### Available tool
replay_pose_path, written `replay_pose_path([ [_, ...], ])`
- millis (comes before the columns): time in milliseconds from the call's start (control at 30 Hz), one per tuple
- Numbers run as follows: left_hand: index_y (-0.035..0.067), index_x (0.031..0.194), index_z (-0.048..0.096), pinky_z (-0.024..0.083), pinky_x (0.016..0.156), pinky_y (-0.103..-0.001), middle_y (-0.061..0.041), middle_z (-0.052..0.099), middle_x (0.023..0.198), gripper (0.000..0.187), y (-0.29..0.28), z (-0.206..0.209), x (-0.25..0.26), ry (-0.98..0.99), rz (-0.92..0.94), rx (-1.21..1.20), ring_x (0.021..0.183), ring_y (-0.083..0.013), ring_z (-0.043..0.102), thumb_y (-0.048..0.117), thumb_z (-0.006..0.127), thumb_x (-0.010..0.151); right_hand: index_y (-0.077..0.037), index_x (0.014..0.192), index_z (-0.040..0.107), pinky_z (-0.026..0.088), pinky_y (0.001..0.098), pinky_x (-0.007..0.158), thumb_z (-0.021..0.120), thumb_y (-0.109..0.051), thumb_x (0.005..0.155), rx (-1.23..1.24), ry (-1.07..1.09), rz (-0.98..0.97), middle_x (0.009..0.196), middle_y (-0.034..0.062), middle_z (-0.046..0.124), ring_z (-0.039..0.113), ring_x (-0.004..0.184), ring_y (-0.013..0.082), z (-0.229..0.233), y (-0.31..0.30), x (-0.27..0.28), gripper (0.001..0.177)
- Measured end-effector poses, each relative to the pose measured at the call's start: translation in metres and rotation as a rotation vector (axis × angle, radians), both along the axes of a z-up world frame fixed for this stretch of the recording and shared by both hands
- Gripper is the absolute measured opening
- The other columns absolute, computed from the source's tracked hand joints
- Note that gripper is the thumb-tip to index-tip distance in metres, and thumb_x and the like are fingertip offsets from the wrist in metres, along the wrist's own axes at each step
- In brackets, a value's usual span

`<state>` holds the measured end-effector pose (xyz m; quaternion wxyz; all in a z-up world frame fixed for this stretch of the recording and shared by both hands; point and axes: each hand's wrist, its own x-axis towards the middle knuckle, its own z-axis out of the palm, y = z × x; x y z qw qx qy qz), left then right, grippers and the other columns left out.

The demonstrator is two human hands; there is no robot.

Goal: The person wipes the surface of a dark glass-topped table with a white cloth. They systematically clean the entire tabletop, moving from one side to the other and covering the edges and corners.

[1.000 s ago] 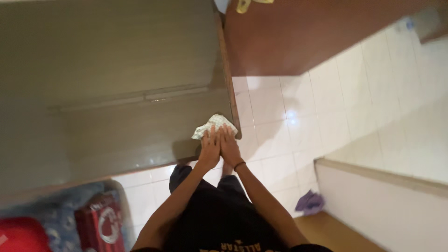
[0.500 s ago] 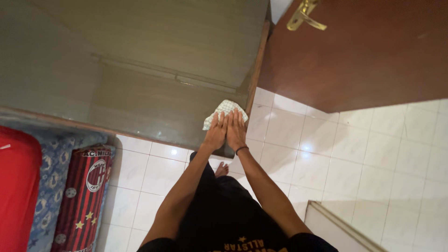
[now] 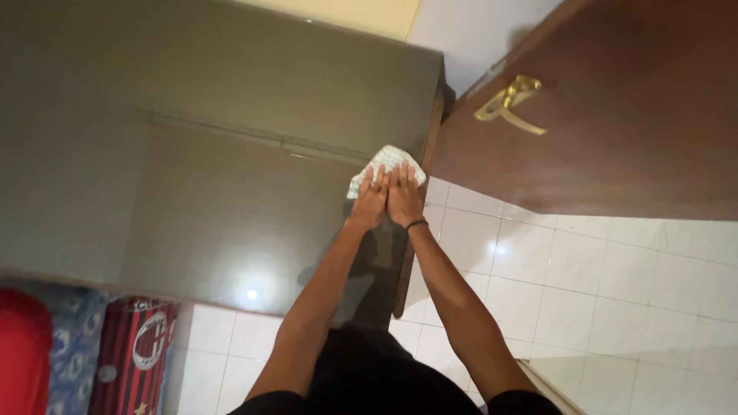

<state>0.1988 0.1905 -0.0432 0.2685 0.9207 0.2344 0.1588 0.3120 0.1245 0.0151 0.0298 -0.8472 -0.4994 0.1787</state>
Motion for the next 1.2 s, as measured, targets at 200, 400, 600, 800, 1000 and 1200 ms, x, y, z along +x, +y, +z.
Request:
replay_pose_path([
  [200,0.001,0.157,0.038,0.027,0.126,-0.054,-0.021,0.035,0.165,0.067,0.114,-0.005,0.080,-0.135,-0.020,0.051,0.154,-0.0464,0.029,0.007,0.058,0.093,0.007,0.159,0.023,0.022,0.0546,0.125,0.052,-0.014,0.097,0.115,0.069,-0.098,0.168,0.0308,0.012,0.012,0.156,0.0486,-0.003,0.108,0.078,0.071],
  [400,0.003,0.155,0.042,0.030,0.120,-0.054,-0.017,0.037,0.163,0.069,0.188,0.015,0.142,-0.052,-0.055,-0.047,0.151,-0.0474,0.029,0.007,0.063,0.089,0.007,0.159,0.022,0.018,0.0580,0.125,0.056,-0.016,0.095,0.084,0.010,-0.105,0.168,0.0316,0.009,0.009,0.156,0.0486,-0.002,0.176,0.136,0.076],
  [600,0.011,0.156,0.041,0.030,0.119,-0.056,-0.010,0.036,0.164,0.069,0.229,0.011,0.177,-0.072,-0.081,-0.043,0.151,-0.0444,0.028,0.012,0.063,0.092,0.003,0.158,0.019,0.013,0.0600,0.123,0.061,-0.026,0.093,-0.047,0.004,-0.174,0.168,0.0253,0.008,0.008,0.156,0.0425,0.024,0.214,0.161,0.083],
  [800,0.018,0.156,0.044,0.035,0.118,-0.056,-0.006,0.039,0.163,0.065,0.245,0.004,0.203,-0.096,-0.068,-0.005,0.152,-0.0420,0.031,0.013,0.062,0.094,0.003,0.159,0.025,0.017,0.0614,0.122,0.060,-0.024,0.096,0.084,-0.031,-0.138,0.169,0.0270,0.015,0.013,0.156,0.0450,-0.008,0.226,0.198,0.077],
  [1000,0.019,0.153,0.046,0.031,0.119,-0.061,-0.005,0.039,0.165,0.059,0.245,-0.004,0.216,-0.101,-0.022,0.033,0.153,-0.0399,0.030,0.016,0.063,0.097,0.004,0.159,0.027,0.020,0.0612,0.122,0.061,-0.023,0.095,0.126,-0.093,-0.099,0.167,0.0270,0.018,0.016,0.156,0.0452,-0.024,0.224,0.211,0.077],
  [1200,0.024,0.156,0.040,0.020,0.123,-0.059,-0.001,0.030,0.167,0.060,0.223,0.008,0.209,0.130,-0.034,-0.068,0.155,-0.0373,0.020,0.024,0.058,0.099,0.005,0.159,0.027,0.021,0.0617,0.121,0.060,-0.022,0.095,0.168,-0.091,-0.076,0.169,0.0274,0.015,0.015,0.155,0.0459,-0.014,0.201,0.193,0.077],
])
